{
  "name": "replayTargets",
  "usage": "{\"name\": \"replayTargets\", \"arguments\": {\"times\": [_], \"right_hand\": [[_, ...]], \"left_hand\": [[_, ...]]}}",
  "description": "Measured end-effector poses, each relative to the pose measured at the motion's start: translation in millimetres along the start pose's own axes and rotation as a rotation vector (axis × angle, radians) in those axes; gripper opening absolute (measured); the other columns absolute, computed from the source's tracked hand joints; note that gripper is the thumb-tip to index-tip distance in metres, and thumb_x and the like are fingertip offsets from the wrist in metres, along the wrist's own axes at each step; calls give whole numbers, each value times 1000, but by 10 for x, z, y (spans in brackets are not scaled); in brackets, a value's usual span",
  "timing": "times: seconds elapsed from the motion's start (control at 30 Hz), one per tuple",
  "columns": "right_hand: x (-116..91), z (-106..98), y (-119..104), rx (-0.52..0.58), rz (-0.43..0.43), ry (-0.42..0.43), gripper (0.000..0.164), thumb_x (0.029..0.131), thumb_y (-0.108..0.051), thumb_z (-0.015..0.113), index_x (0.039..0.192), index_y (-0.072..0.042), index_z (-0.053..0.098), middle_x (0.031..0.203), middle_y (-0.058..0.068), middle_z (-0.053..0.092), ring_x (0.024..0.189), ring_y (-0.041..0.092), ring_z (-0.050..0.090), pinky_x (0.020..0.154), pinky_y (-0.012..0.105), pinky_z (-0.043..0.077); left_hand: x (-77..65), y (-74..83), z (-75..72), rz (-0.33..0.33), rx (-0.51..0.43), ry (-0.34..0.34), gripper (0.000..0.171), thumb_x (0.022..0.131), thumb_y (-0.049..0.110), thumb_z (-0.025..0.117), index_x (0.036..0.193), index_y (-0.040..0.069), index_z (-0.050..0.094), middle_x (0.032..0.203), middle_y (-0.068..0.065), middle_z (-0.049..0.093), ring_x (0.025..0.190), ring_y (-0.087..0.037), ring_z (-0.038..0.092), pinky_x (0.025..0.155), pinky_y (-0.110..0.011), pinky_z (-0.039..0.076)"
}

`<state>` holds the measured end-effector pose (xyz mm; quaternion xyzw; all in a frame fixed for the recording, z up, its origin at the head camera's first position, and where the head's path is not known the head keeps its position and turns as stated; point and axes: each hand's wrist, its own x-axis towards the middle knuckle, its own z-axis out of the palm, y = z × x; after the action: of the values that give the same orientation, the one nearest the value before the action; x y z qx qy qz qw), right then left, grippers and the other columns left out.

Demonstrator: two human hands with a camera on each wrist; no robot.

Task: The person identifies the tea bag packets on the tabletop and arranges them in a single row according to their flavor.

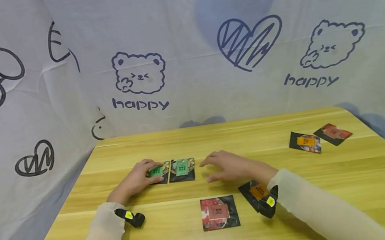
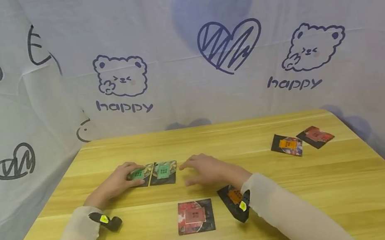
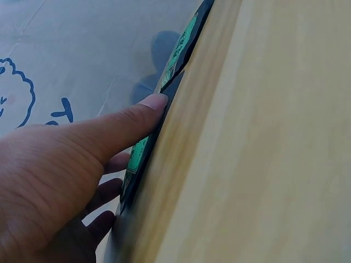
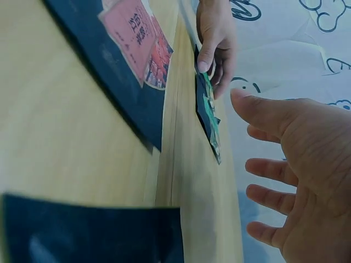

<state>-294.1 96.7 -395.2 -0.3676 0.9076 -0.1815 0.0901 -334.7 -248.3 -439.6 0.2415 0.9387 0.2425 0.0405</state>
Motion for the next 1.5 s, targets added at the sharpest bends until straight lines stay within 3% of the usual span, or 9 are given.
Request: {"name": "replayTargets", "arguments": {"times": [0.4, 0.6, 0.9, 1.03, 1.13, 1.27, 1.5], "right_hand": [[-356, 25, 80, 133, 41, 33, 62, 93, -47, 64, 147, -24, 46, 150, 4, 41, 137, 28, 36, 108, 52, 34], [-527, 48, 129, 143, 40, 57, 64, 92, -45, 66, 147, -21, 46, 148, 5, 42, 136, 28, 38, 107, 53, 35], [-802, 36, 215, 117, 90, 99, 63, 90, -43, 69, 144, -16, 51, 136, 9, 48, 122, 30, 49, 98, 52, 43], [-889, 32, 264, 154, 89, 88, 65, 89, -45, 70, 143, -16, 51, 132, 9, 49, 103, 24, 52, 85, 44, 46], [-946, 17, 297, 198, 83, 77, 66, 88, -45, 71, 143, -16, 51, 131, 10, 48, 102, 23, 52, 84, 44, 45], [-996, 18, 330, 217, 76, 70, 67, 87, -45, 72, 144, -15, 50, 132, 10, 49, 113, 27, 52, 89, 49, 47], [-1048, 36, 360, 168, 75, 66, 69, 83, -49, 73, 140, -15, 54, 124, 7, 50, 102, 22, 51, 81, 43, 47]], "left_hand": [[-27, 9, 2, 2, -8, 6, 57, 91, 40, 69, 139, 12, 56, 143, -23, 41, 130, -44, 37, 104, -60, 33], [-31, 9, 3, -5, -10, 6, 57, 92, 40, 68, 139, 12, 56, 143, -23, 41, 131, -44, 36, 105, -61, 32], [-15, 28, -11, -5, -3, 6, 57, 91, 40, 69, 140, 13, 55, 142, -19, 43, 131, -42, 37, 106, -59, 31], [-31, 31, -8, 4, -6, 5, 57, 92, 39, 69, 140, 12, 55, 141, -20, 43, 130, -43, 38, 105, -60, 32], [-21, 34, -11, 8, -11, 8, 56, 92, 38, 69, 140, 12, 56, 141, -20, 43, 130, -43, 37, 105, -60, 32], [-19, 30, -22, 1, -12, 8, 56, 92, 38, 69, 140, 13, 56, 142, -20, 43, 131, -43, 37, 106, -60, 31], [-31, 24, -28, -3, -34, 1, 56, 91, 39, 69, 139, 13, 56, 142, -20, 42, 131, -43, 36, 105, -60, 32]]}}
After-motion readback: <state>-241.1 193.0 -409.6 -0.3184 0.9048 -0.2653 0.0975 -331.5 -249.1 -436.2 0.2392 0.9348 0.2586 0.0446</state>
